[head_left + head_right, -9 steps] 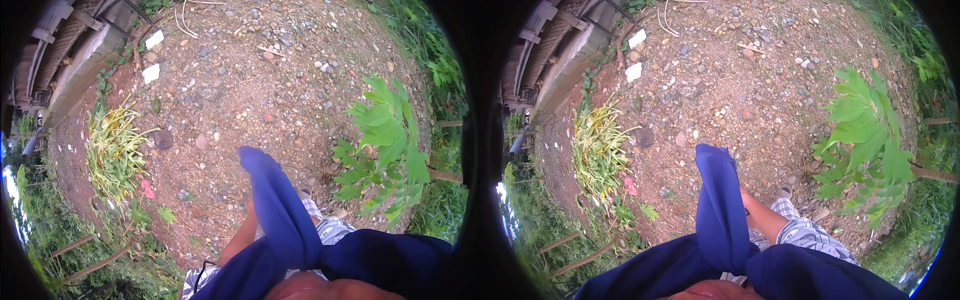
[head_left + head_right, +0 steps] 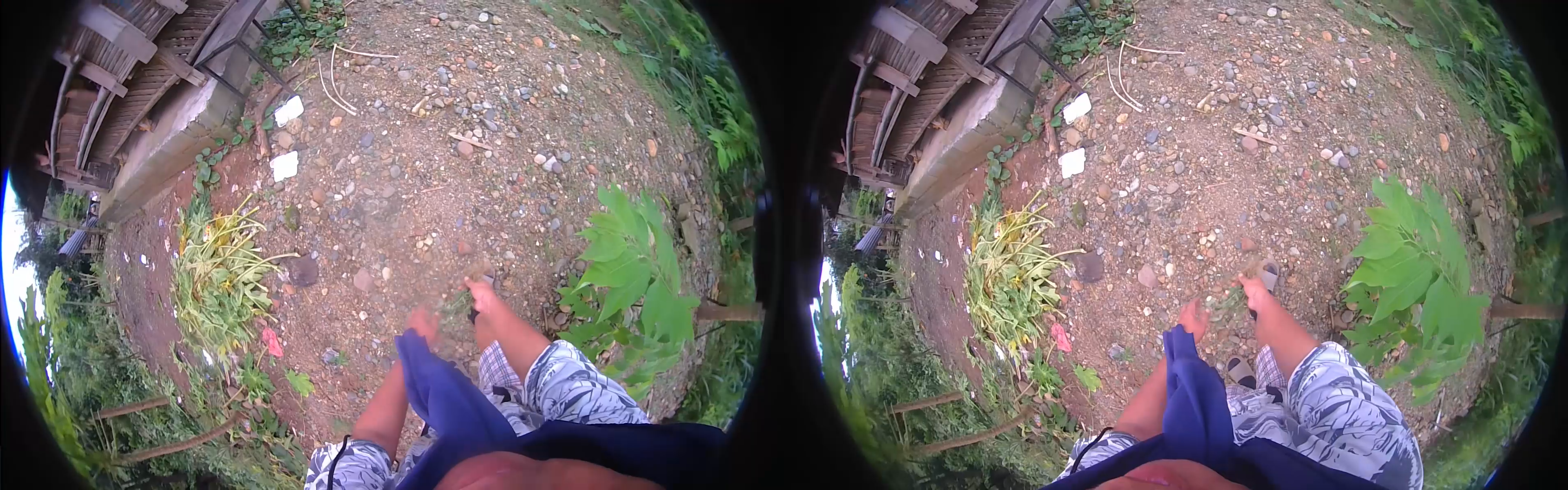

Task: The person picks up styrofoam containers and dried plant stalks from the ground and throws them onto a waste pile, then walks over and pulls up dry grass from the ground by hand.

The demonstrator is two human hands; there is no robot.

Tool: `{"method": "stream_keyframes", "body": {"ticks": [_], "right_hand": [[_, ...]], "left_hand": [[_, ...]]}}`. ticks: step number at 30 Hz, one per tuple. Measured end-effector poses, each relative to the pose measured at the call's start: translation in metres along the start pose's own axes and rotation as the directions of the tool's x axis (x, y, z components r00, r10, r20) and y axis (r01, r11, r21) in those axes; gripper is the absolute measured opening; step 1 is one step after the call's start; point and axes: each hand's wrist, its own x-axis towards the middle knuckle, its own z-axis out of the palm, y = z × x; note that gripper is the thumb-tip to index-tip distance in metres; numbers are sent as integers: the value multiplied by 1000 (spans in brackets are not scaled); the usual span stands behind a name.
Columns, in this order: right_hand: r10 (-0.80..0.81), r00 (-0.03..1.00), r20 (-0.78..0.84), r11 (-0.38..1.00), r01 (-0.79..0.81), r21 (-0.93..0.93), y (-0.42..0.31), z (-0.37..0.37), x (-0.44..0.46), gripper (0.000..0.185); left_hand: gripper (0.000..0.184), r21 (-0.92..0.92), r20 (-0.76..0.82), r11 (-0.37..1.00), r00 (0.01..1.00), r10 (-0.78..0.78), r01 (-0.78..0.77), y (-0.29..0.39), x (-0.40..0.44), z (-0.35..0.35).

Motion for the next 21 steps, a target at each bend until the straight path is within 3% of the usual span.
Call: {"method": "stream_keyframes", "body": {"ticks": [2, 4, 6, 8, 10, 12, 14, 16, 17, 21], "right_hand": [[-46, 995, -87, 997, 41, -58, -37, -22, 3, 20], [-161, 978, -130, 979, 141, -145, -126, -40, 36, 20], [-141, 977, -163, 959, 94, -269, -171, -83, 53, 18], [-256, 928, -270, 801, 47, -597, -223, -117, 53, 21], [-420, 856, -303, 728, 118, -676, -271, -126, 15, 25], [-569, 764, -304, 602, 135, -787, -283, -195, 66, 28], [-494, 792, -358, 712, 131, -690, -324, -181, 10, 26], [-596, 745, -300, 668, 252, -700, -326, -219, 31, 27], [-576, 753, -318, 635, 167, -754, -332, -219, 20, 30], [-444, 816, -371, 526, -98, -845, -327, -237, -4, 32]], "left_hand": [[48, -75, -17, 996, 998, -55, 54, 0, 23, -39], [46, 27, -86, 988, 985, -151, 154, -1, 58, -79], [45, 98, -117, 955, 956, -268, 279, -7, 63, -126], [45, 118, -177, 918, 918, -355, 378, -14, 76, -161], [45, 165, -249, 870, 873, -419, 464, -34, 75, -196], [45, 91, -344, 822, 792, -504, 562, -50, 68, -228], [44, -37, -420, 778, 697, -582, 627, -76, 52, -256], [44, -132, -486, 760, 626, -610, 637, -86, 35, -282], [44, -167, -524, 762, 598, -607, 626, -84, 21, -295], [46, -331, -464, 553, 379, -801, 764, -113, -25, -335]]}}
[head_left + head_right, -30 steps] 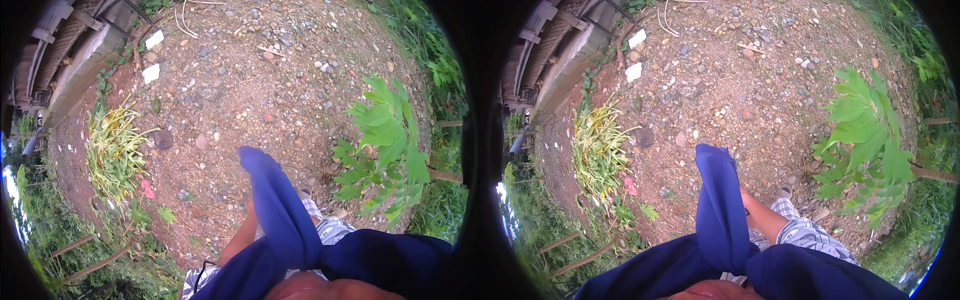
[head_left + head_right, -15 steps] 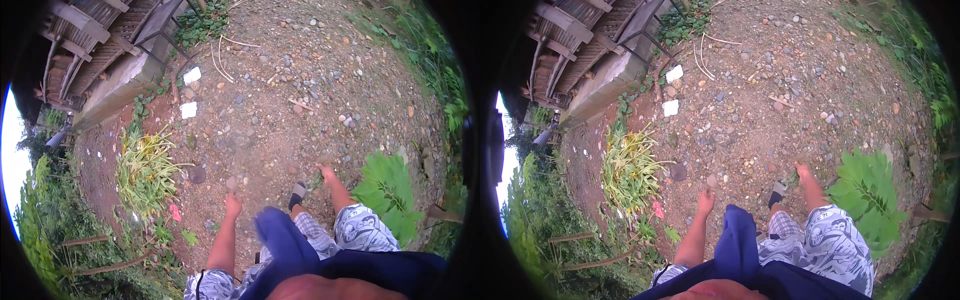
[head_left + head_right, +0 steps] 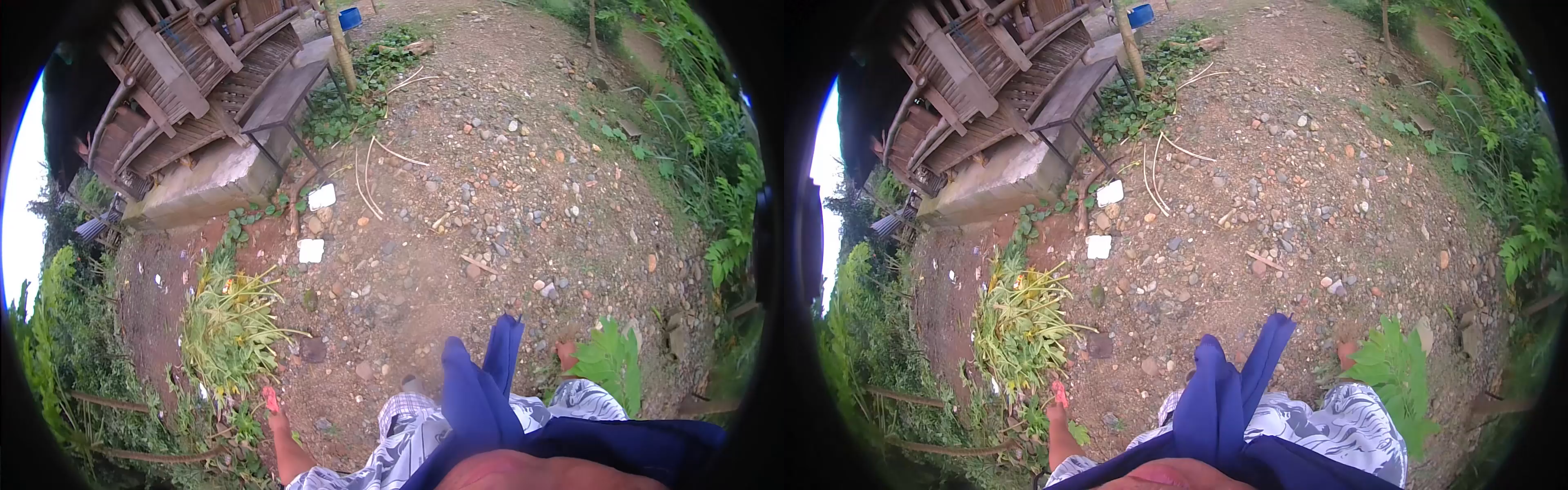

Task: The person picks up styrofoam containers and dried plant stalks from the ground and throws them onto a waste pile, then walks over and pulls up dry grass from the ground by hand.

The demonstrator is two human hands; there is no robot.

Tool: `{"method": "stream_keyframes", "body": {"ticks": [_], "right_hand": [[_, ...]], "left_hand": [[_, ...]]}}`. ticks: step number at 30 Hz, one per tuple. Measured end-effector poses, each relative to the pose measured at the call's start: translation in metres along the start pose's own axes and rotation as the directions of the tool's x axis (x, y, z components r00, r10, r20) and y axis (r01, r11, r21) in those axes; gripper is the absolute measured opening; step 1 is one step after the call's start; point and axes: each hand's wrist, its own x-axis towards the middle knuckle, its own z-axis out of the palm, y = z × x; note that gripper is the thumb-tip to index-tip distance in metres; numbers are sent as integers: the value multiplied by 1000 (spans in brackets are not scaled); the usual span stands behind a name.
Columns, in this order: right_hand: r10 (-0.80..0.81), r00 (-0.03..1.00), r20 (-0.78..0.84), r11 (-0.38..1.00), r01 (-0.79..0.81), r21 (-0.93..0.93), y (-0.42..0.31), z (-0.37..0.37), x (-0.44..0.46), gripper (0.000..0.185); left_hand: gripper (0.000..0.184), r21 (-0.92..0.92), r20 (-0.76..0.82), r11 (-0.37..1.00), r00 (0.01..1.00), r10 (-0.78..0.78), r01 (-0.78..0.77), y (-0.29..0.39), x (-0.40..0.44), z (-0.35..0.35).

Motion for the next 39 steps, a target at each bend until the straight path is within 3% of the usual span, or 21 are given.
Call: {"method": "stream_keyframes", "body": {"ticks": [1, 2, 4, 6, 10, 15, 19, 20, 21, 22, 23, 27, 30, 33, 36, 39], "right_hand": [[22, 1000, 18, 1000, -22, 3, 6, 0, -3, 32], [41, 999, 36, 999, -41, 9, 8, 1, -12, 32], [80, 996, 36, 990, -84, 117, 8, 3, -30, 32], [118, 992, 40, 965, -124, 231, 13, 11, -34, 31], [195, 980, 36, 895, -193, 403, -13, 13, -74, 30], [283, 959, -7, 786, -228, 574, -40, 19, -100, 30], [330, 943, -40, 715, -222, 663, -64, 19, -115, 29], [337, 940, -52, 698, -212, 684, -73, 19, -116, 29], [344, 937, -61, 686, -207, 697, -80, 18, -117, 29], [350, 934, -67, 674, -202, 710, -86, 17, -117, 28], [356, 931, -75, 667, -197, 719, -93, 15, -117, 28], [411, 907, -93, 615, -201, 762, -116, 4, -113, 28], [538, 841, -54, 504, -269, 821, -139, -4, -91, 25], [305, 947, -106, 654, -127, 746, -148, -21, -76, 28], [496, 861, -111, 611, -255, 750, -205, -34, -49, 24], [534, 842, -79, 580, -296, 759, -244, -38, 30, 23]], "left_hand": [[45, -307, 46, 952, 999, -9, 23, -15, 4, -9], [45, -581, 92, 811, 996, -18, 68, -25, 4, -19], [42, -742, 91, 652, 988, -127, 152, -40, 17, -27], [39, -739, 65, 630, 957, -284, 237, -33, 23, -41], [34, -743, 107, 580, 915, -388, 333, -9, 49, -50], [27, -696, 274, 592, 912, -305, 407, 66, 109, -30], [18, -607, 485, 659, 864, -137, 445, 162, 157, 37], [21, -531, 562, 775, 827, 20, 342, 173, 183, 69], [16, -472, 532, 819, 846, -29, 325, 222, 159, 74], [18, -400, 632, 892, 769, 102, 211, 268, 136, 64], [17, -420, 594, 888, 797, 114, 186, 289, 134, 86], [20, -394, 703, 892, 697, 137, 222, 363, 132, 125], [24, -315, 725, 932, 679, 115, 178, 405, 138, 160], [25, -219, 763, 976, 627, 160, 17, 444, 147, 186], [27, -217, 772, 974, 599, 213, -66, 485, 154, 201], [29, -335, 698, 941, 685, 209, 55, 527, 153, 205]]}}
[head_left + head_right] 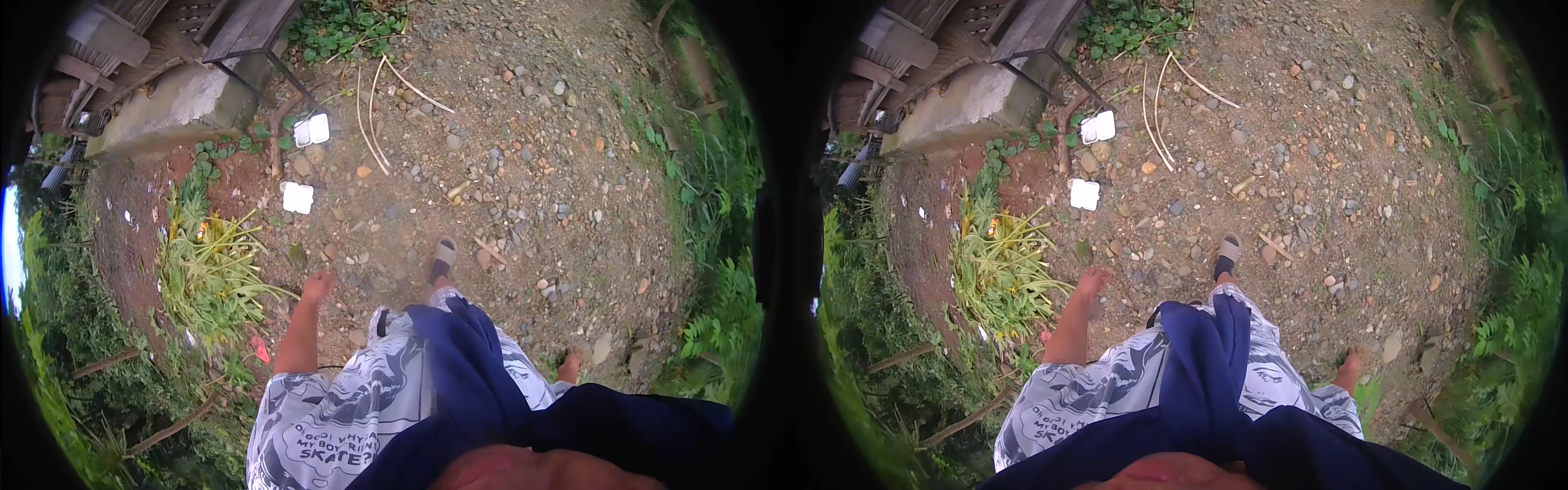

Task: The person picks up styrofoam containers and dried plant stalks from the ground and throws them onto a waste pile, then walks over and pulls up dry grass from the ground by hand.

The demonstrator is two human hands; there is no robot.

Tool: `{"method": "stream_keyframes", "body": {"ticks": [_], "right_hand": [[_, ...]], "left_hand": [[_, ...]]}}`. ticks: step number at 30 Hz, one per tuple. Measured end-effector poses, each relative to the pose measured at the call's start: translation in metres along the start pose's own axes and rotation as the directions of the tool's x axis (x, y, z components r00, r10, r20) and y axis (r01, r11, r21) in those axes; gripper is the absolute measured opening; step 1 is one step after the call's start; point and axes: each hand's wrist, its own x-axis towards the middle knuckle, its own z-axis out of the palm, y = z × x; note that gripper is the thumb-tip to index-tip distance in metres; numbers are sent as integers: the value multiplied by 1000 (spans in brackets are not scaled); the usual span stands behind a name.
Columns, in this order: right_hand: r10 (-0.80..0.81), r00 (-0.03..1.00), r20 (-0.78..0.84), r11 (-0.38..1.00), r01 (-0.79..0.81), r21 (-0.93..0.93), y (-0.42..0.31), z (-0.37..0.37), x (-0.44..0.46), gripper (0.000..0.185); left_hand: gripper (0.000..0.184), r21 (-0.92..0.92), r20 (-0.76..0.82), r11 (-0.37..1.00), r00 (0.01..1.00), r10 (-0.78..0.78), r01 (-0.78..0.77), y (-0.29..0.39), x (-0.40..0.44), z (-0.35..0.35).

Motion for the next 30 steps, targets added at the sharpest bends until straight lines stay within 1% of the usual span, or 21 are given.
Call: {"method": "stream_keyframes", "body": {"ticks": [2, 3, 4, 5, 6, 7, 8, 9, 10, 12, 15, 17, 18, 20, 21, 23, 24, 25, 27, 28, 30], "right_hand": [[-5, 999, 42, 999, 7, -53, -33, 52, 43, 23], [-69, 990, 121, 983, 88, -161, -62, 88, 48, 21], [-138, 974, 180, 983, 157, -98, -60, 123, 121, 22], [-289, 946, 148, 930, 314, -193, -113, 174, 76, 24], [-219, 924, 313, 882, 325, -340, -155, 214, 70, 25], [-261, 921, 289, 862, 357, -359, -189, 264, 59, 27], [-341, 878, 335, 818, 453, -354, -215, 312, 78, 27], [-250, 873, 419, 821, 420, -386, -270, 357, 13, 25], [-322, 828, 459, 768, 512, -384, -304, 401, -28, 26], [-495, 676, 546, 714, 674, -187, -351, 492, -51, 19], [-373, 633, 678, 626, 711, -320, -421, 598, -125, 23], [-297, 612, 733, 582, 725, -369, -444, 663, -144, 24], [-352, 584, 731, 578, 750, -321, -445, 689, -151, 26], [-474, 504, 722, 549, 810, -205, -454, 754, -160, 30], [-486, 492, 722, 450, 849, -276, -460, 783, -166, 33], [-483, 480, 733, 229, 876, -423, -456, 839, -162, 38], [-460, 477, 749, 201, 878, -435, -452, 866, -154, 38], [-430, 477, 767, 182, 877, -444, -440, 903, -139, 39], [-441, 467, 767, 117, 877, -467, -440, 966, -119, 40], [-446, 477, 757, 89, 865, -493, -412, 1001, -98, 40], [-465, 454, 760, 44, 869, -492, -408, 1064, -72, 42]], "left_hand": [[31, 99, 1, 995, 1000, -24, 24, -3, 26, -11], [32, 135, 2, 990, 999, -38, 37, 0, 42, -11], [33, 94, -29, 994, 998, -56, 58, 21, 45, -3], [34, 52, -62, 995, 995, -84, 87, 42, 38, 3], [35, 11, -96, 993, 988, -117, 118, 62, 31, 7], [36, 14, -102, 994, 989, -108, 110, 73, 34, 8], [36, 13, -107, 995, 990, -96, 98, 83, 37, 8], [37, 8, -112, 996, 990, -83, 84, 90, 44, 9], [37, 12, -135, 998, 989, -66, 68, 95, 51, 9], [38, 9, -178, 1000, 984, -24, 26, 104, 69, 11], [37, 47, -77, 989, 988, -135, 139, 111, 114, -2], [36, 35, -86, 984, 981, -171, 175, 125, 150, -9], [35, 24, -86, 984, 981, -175, 178, 139, 178, -10], [34, 187, -157, 975, 984, -88, 117, 108, 275, -25], [34, 271, -187, 956, 980, -65, 115, 93, 305, -28], [36, 216, -221, 971, 974, -56, 105, 122, 353, -12], [37, 197, -233, 975, 971, -54, 102, 143, 378, -4], [38, 286, -257, 938, 959, -121, 195, 166, 401, 4], [38, 339, -268, 932, 963, -33, 126, 219, 440, 37], [38, 374, -276, 921, 961, -6, 113, 215, 470, 47], [37, 321, -293, 944, 956, 22, 77, 204, 532, 75]]}}
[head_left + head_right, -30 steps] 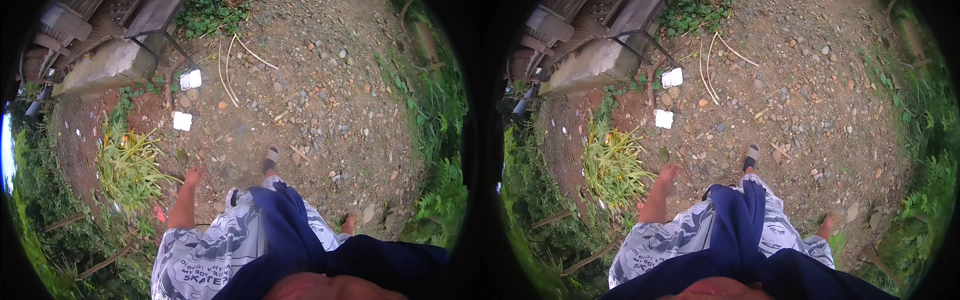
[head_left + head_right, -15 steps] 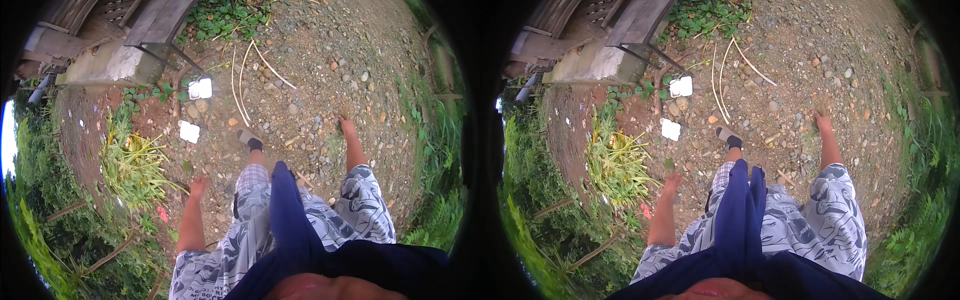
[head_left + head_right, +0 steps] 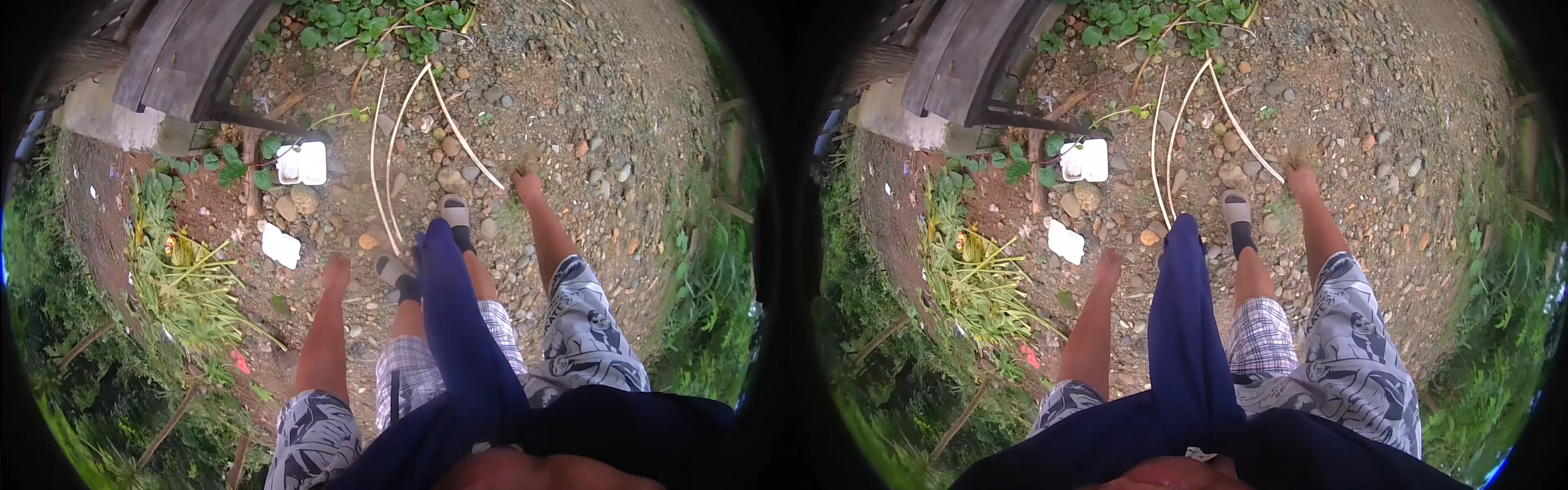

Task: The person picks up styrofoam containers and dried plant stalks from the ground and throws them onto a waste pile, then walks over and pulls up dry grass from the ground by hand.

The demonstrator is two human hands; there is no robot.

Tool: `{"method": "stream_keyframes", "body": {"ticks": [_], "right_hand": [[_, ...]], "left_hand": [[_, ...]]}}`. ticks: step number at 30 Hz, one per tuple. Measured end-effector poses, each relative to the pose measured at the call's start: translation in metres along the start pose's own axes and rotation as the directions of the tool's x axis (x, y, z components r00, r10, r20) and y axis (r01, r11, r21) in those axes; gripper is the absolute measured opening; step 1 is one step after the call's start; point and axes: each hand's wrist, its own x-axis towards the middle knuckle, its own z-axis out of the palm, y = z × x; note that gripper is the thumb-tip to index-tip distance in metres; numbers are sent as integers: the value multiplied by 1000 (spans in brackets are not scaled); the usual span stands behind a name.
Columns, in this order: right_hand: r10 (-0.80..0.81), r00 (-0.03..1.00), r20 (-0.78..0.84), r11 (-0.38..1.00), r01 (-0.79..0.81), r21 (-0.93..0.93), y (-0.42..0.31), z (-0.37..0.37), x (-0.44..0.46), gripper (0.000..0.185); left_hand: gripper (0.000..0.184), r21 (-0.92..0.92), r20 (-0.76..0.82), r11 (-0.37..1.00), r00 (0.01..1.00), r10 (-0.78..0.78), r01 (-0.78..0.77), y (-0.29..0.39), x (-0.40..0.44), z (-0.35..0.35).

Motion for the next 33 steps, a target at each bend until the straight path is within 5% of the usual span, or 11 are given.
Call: {"method": "stream_keyframes", "body": {"ticks": [3, 5, 7, 14, 19, 23, 26, 28, 30, 31, 33], "right_hand": [[39, 998, 53, 990, -31, -137, -21, 74, 63, 50], [51, 987, 150, 985, -25, -169, -21, 133, 102, 52], [-26, 995, 96, 985, 41, -168, -38, 147, 148, 53], [-169, 982, 83, 873, 189, -449, -5, 276, 223, 68], [-194, 980, 42, 904, 195, -379, -7, 272, 216, 67], [-366, 928, 68, 862, 366, -351, 8, 258, 209, 46], [-395, 912, 111, 802, 401, -443, 14, 219, 168, 42], [-502, 844, 190, 703, 526, -479, 29, 186, 136, 36], [-352, 873, 338, 732, 482, -481, 39, 142, 101, 36], [-498, 805, 323, 635, 592, -496, 52, 121, 85, 31], [-313, 871, 380, 615, 490, -617, 44, 76, 50, 37]], "left_hand": [[37, 83, 44, 995, 997, 60, -63, -2, 58, 64], [37, 89, 11, 995, 999, -43, 42, 10, 90, 103], [42, 115, -40, 993, 999, 6, -1, 7, 138, 140], [69, 112, -193, 954, 948, -254, 279, -4, 225, 268], [51, 142, -142, 916, 923, -358, 376, -3, 237, 290], [35, 284, -78, 944, 985, -152, 168, -23, 232, 296], [31, 101, -187, 973, 965, -184, 205, -18, 207, 286], [28, 2, -39, 952, 952, -305, 305, -16, 189, 261], [26, -46, 37, 935, 936, -351, 353, -24, 158, 226], [25, -52, 40, 940, 941, -335, 337, -29, 140, 210], [34, -69, -98, 969, 965, -245, 239, -52, 97, 173]]}}
